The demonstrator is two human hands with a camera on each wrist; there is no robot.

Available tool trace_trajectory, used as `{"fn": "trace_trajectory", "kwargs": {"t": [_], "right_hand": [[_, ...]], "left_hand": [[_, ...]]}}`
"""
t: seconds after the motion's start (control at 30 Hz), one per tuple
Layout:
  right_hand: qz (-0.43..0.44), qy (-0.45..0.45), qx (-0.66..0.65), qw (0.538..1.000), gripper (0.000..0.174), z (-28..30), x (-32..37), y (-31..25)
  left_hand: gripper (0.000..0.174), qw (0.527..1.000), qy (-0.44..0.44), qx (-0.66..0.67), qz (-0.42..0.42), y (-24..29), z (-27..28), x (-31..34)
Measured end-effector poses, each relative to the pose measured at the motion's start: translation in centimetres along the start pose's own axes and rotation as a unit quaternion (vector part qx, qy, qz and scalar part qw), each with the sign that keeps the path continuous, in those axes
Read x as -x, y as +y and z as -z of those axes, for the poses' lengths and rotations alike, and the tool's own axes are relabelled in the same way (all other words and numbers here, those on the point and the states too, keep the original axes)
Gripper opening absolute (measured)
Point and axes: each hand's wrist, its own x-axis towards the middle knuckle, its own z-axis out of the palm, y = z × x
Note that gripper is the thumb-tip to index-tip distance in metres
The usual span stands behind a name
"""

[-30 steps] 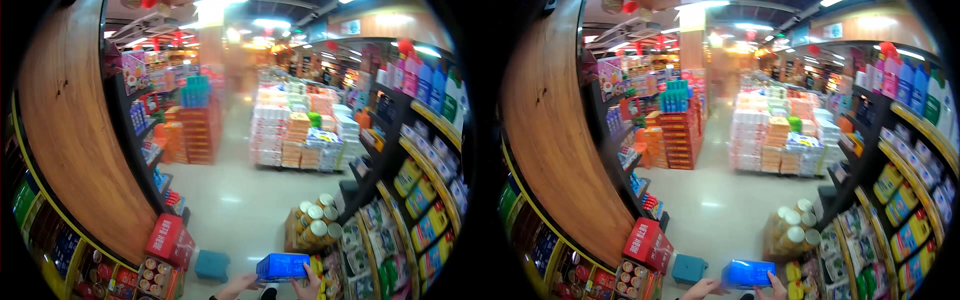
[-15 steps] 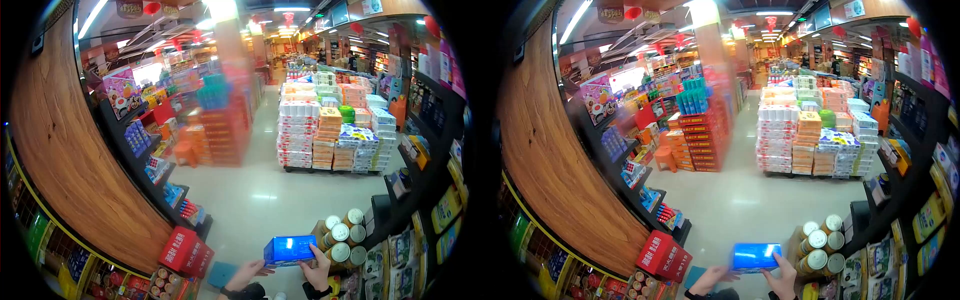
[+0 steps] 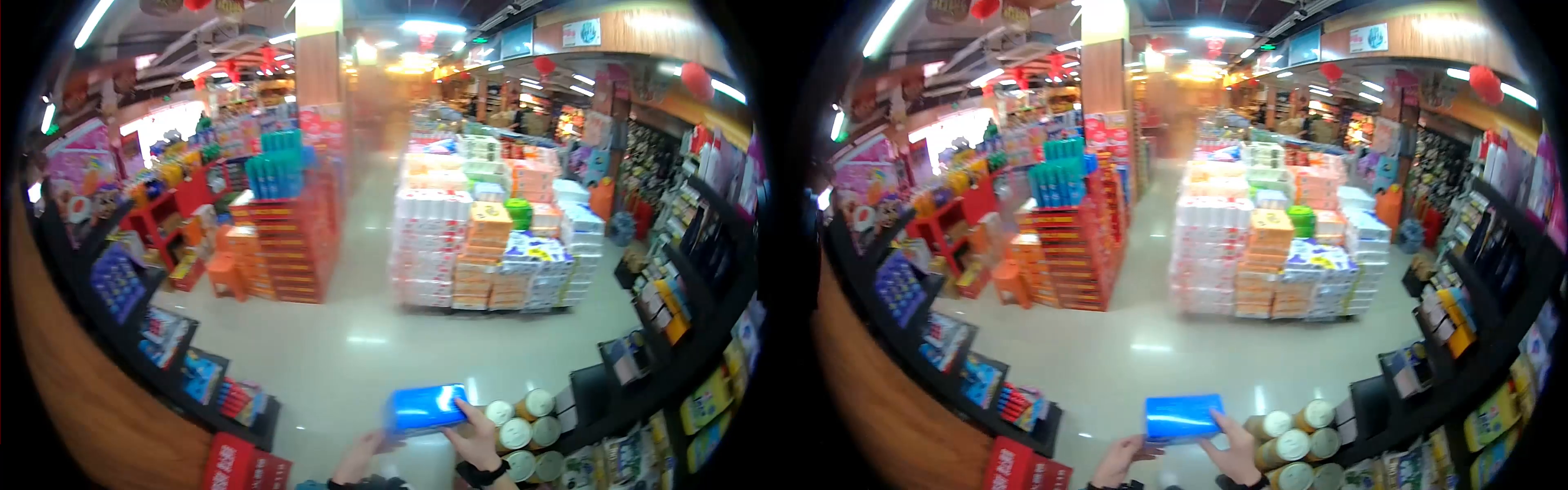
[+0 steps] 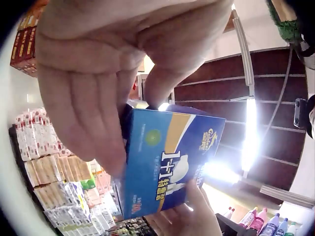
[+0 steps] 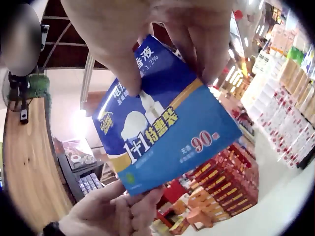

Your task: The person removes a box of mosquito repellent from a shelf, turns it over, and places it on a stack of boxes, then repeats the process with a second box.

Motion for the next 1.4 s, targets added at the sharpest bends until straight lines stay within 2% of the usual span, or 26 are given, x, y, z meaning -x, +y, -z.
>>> {"fn": "trace_trajectory", "kwargs": {"t": [0.1, 0.2, 0.3, 0.37, 0.47, 0.53, 0.63, 0.73, 0.77, 0.83, 0.93, 1.1, 1.2, 1.23, 1.33, 1.4], "right_hand": [[0.028, -0.001, -0.022, 0.999, 0.057, -1.7, -5.7, 1.7], [0.009, -0.022, -0.003, 1.0, 0.059, -3.9, -9.1, 3.4], [-0.013, -0.023, -0.018, 0.999, 0.06, -6.1, -11.6, 5.0], [-0.039, -0.05, -0.021, 0.998, 0.062, -7.3, -14.0, 6.5], [-0.029, -0.097, -0.042, 0.994, 0.063, -9.4, -18.1, 10.4], [-0.006, -0.097, -0.054, 0.994, 0.063, -10.7, -21.8, 11.9], [0.015, -0.085, -0.072, 0.994, 0.06, -12.3, -26.3, 15.2], [0.015, -0.083, -0.106, 0.991, 0.056, -13.6, -32.3, 18.8], [0.019, -0.087, -0.111, 0.99, 0.056, -14.0, -34.1, 19.6], [0.009, -0.107, -0.139, 0.984, 0.058, -14.2, -37.3, 20.6], [0.052, -0.085, -0.145, 0.984, 0.057, -15.6, -41.6, 23.0], [0.019, -0.129, -0.144, 0.981, 0.057, -18.0, -47.1, 26.9], [0.0, -0.139, -0.193, 0.971, 0.059, -21.3, -50.8, 29.1], [-0.002, -0.138, -0.202, 0.97, 0.059, -22.7, -52.2, 29.8], [-0.011, -0.152, -0.204, 0.967, 0.06, -26.7, -57.1, 31.3], [-0.021, -0.165, -0.189, 0.968, 0.061, -28.9, -60.2, 31.5]], "left_hand": [[0.044, 1.0, -0.013, -0.012, 0.006, 3.5, 1.5, -4.9], [0.045, 1.0, -0.028, 0.001, -0.008, 2.9, 3.7, -9.4], [0.046, 1.0, 0.01, 0.004, 0.026, 3.8, 4.8, -12.0], [0.045, 0.998, 0.027, 0.035, 0.047, 2.0, 6.2, -14.4], [0.045, 0.997, 0.037, 0.04, 0.06, 2.1, 7.5, -18.3], [0.045, 0.998, 0.039, 0.024, 0.051, 3.4, 8.0, -21.6], [0.047, 0.993, 0.111, 0.033, 0.038, 4.4, 7.7, -26.3], [0.046, 0.998, 0.056, 0.003, 0.029, 5.5, 9.5, -32.6], [0.046, 0.996, 0.08, 0.01, 0.027, 7.2, 8.8, -34.1], [0.046, 0.994, 0.091, -0.025, 0.052, 7.3, 10.4, -36.9], [0.045, 0.991, 0.115, -0.023, 0.058, 8.1, 10.7, -42.2], [0.046, 0.986, 0.138, -0.006, 0.094, 8.9, 12.2, -48.2], [0.045, 0.977, 0.206, -0.025, 0.051, 12.6, 11.2, -50.9], [0.041, 0.981, 0.189, -0.025, 0.044, 11.6, 13.3, -52.8], [0.035, 0.975, 0.214, -0.023, 0.05, 9.4, 18.0, -57.7], [0.042, 0.981, 0.176, -0.026, 0.073, 9.6, 21.7, -60.9]]}}
